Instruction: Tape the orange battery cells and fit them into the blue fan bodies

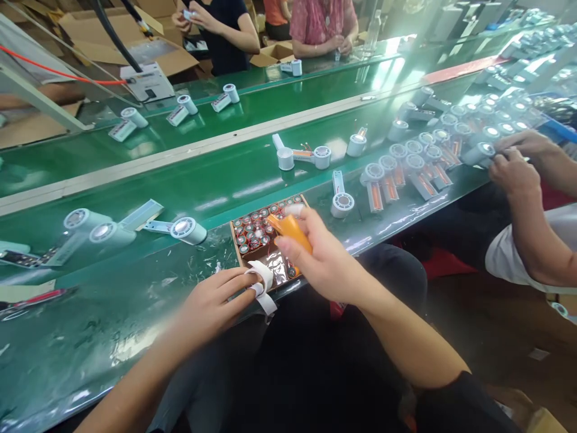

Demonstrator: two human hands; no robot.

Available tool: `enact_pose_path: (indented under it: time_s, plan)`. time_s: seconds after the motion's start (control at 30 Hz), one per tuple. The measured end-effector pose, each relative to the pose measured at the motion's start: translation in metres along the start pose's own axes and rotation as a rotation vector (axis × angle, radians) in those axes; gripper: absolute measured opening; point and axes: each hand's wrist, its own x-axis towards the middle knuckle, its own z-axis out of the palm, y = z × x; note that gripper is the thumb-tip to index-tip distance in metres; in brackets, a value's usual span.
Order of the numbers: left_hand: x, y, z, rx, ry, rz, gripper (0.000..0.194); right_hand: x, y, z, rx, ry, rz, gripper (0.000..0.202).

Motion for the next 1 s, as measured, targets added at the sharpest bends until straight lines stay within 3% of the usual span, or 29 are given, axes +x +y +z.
enact_pose_path:
  time_s: [0.1, 0.2, 0.27, 0.37, 0.43, 0.53, 0.67, 0.77, 0.87, 0.93, 1.0]
  plan:
    - [0.009, 0.004, -0.01, 0.058, -0.015, 0.043, 0.01, -0.013, 0.005, -0.001, -0.14, -0.129, 0.031, 0.028]
    - [0.02, 0.006, -0.02, 0.106, -0.056, 0.088, 0.009, -0.02, 0.002, -0.003, -0.376, -0.067, 0.003, 0.016]
    - [0.029, 0.006, -0.025, 0.129, -0.085, 0.13, 0.009, -0.021, -0.002, -0.003, -0.477, -0.098, -0.001, 0.017]
    - [0.042, 0.005, -0.03, 0.154, -0.113, 0.198, 0.009, -0.019, -0.003, -0.003, -0.501, -0.23, 0.029, 0.024]
    - [0.049, 0.007, -0.031, 0.169, -0.138, 0.234, 0.01, -0.018, 0.001, -0.005, -0.423, -0.247, 0.061, 0.021]
    - [0.056, 0.014, -0.029, 0.184, -0.153, 0.248, 0.012, -0.019, 0.014, -0.006, -0.145, -0.092, 0.131, 0.015]
    - [0.062, 0.024, -0.023, 0.212, -0.087, 0.173, 0.012, -0.027, 0.031, 0.007, 0.331, 0.282, 0.182, 0.039]
    - [0.067, 0.031, -0.015, 0.196, -0.034, 0.149, 0.016, -0.029, 0.037, 0.02, 0.459, 0.389, 0.177, 0.046]
    - [0.067, 0.049, 0.006, 0.076, -0.071, 0.225, 0.018, -0.021, 0.029, 0.017, 0.489, 0.49, 0.115, 0.048]
    - [0.057, 0.069, 0.027, -0.111, -0.141, 0.379, 0.021, -0.015, 0.016, 0.003, 0.487, 0.583, 0.014, 0.044]
    - [0.035, 0.09, 0.049, -0.267, -0.188, 0.402, 0.022, -0.014, 0.001, -0.019, 0.468, 0.633, -0.105, 0.035]
